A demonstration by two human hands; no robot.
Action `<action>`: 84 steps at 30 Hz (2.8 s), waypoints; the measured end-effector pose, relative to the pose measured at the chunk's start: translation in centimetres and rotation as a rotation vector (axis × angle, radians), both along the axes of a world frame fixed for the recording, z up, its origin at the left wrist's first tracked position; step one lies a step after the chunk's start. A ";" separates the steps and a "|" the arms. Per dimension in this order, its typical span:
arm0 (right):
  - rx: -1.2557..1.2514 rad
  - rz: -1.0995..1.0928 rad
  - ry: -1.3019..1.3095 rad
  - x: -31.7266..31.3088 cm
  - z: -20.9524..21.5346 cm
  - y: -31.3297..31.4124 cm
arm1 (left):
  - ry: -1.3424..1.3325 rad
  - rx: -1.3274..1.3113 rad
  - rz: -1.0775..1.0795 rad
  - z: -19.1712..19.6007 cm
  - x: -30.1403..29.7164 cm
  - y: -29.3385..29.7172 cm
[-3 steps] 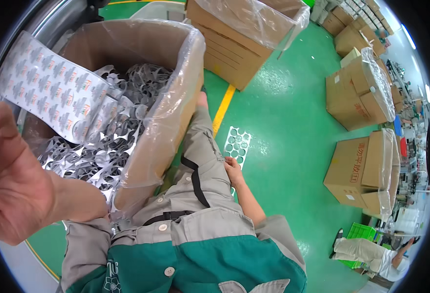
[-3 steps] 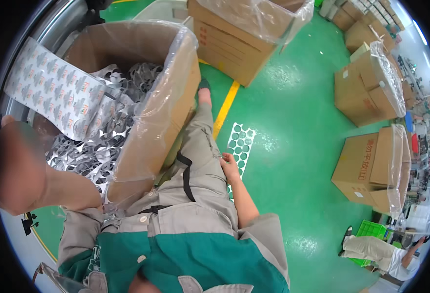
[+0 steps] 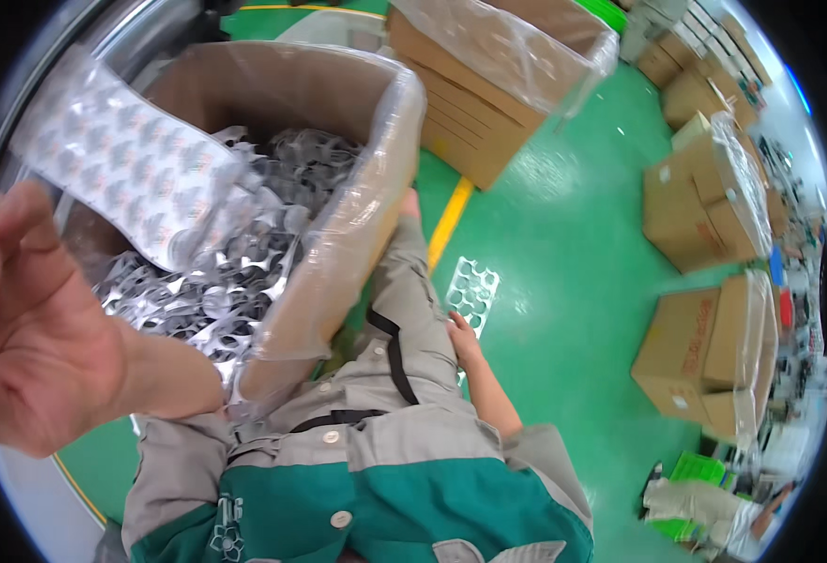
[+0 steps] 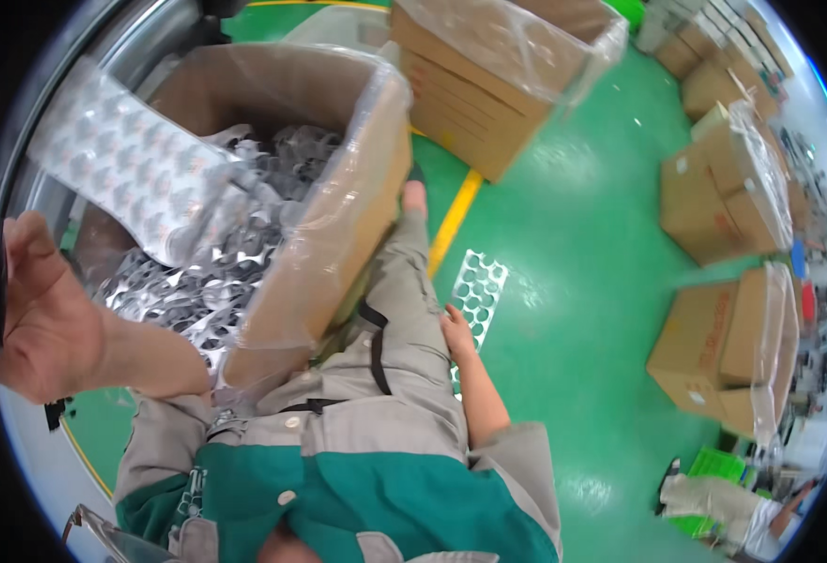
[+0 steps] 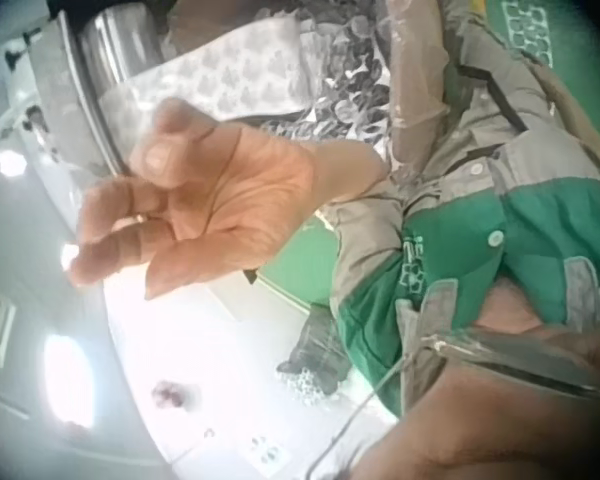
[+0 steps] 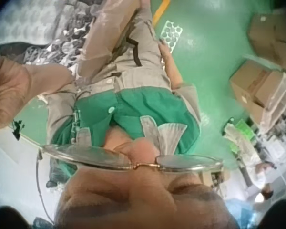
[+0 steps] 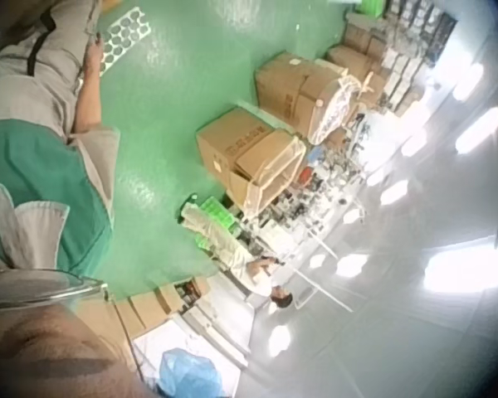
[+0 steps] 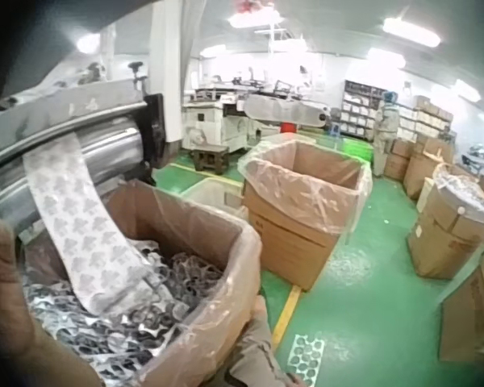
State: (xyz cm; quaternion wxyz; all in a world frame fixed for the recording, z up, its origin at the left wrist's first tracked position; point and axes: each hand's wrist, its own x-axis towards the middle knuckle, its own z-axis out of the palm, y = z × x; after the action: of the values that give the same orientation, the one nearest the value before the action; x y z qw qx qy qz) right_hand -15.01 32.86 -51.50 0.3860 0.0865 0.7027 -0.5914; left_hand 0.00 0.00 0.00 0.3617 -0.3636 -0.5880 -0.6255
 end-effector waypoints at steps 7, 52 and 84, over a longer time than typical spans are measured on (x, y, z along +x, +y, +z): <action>-0.121 -0.066 -0.098 0.6 7.3 0.4 | -0.024 0.234 0.268 0.1 -1.8 3.7; -0.404 0.044 0.087 2.6 6.6 2.9 | -0.961 -1.285 0.520 -46.0 -16.4 24.8; -0.085 1.334 1.221 -4.8 41.4 -22.0 | -0.380 -0.141 -0.325 -1.9 10.9 0.1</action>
State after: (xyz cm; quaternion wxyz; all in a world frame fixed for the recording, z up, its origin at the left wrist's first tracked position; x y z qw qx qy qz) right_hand -19.85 10.90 -10.15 0.2115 -0.6818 0.6670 -0.2135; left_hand 10.90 0.06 -1.86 0.1130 -0.3534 -0.6213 -0.6901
